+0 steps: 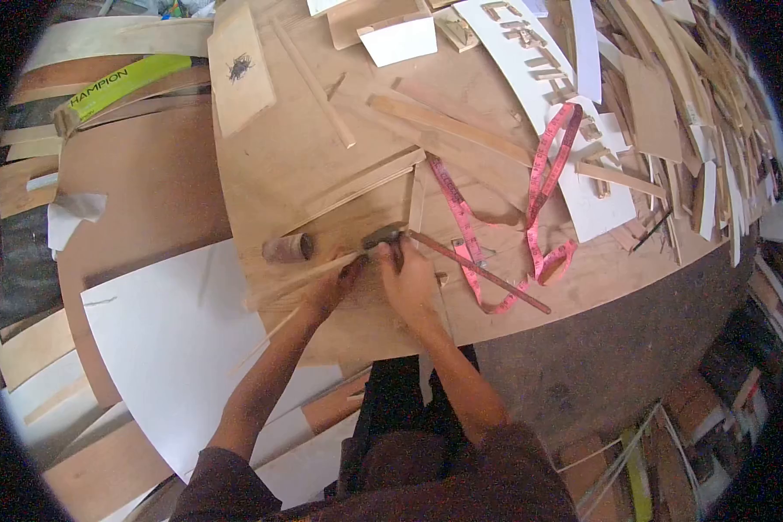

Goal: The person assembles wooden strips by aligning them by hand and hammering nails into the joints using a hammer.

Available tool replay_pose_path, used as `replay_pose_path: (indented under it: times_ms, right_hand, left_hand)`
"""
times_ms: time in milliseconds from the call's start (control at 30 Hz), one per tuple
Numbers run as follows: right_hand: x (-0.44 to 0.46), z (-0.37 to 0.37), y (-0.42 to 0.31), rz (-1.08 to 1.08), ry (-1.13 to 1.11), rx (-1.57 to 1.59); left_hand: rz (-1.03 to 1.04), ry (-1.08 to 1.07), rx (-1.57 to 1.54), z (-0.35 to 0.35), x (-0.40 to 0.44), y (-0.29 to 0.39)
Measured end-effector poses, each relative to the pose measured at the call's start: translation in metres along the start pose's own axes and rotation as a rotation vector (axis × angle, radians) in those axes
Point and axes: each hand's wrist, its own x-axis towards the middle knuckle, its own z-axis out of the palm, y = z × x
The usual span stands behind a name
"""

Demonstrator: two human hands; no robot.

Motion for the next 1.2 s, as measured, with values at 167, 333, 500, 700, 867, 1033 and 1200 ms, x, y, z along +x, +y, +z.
replay_pose_path:
  times_ms: [167,333,500,700,867,1033,1200]
  right_hand:
    - [-0.008,0.014,0.018,0.04,-0.022,-0.087]
    - [-0.002,-0.002,-0.008,-0.088,0.234,0.153]
    - [0.003,0.003,0.011,-0.171,0.019,-0.033]
    - [-0.001,0.007,0.015,-0.175,0.001,-0.094]
    - [0.006,0.008,0.014,-0.172,0.225,0.168]
    - [0.002,-0.001,0.0,-0.056,0.002,-0.006]
    - [-0.008,0.013,0.002,-0.007,-0.067,0.008]
  left_hand:
    - [-0.03,0.085,-0.111,0.005,-0.007,-0.002]
    - [-0.01,0.087,-0.059,0.006,-0.007,-0.002]
    - [0.01,0.065,-0.067,-0.001,0.0,0.0]
    - [0.027,0.11,-0.114,0.01,-0.013,-0.009]
    - [0.06,0.086,-0.007,0.002,-0.008,-0.003]
    - [0.023,0.049,-0.059,0.003,-0.008,-0.007]
    - [0.098,0.093,-0.068,0.007,-0.016,-0.015]
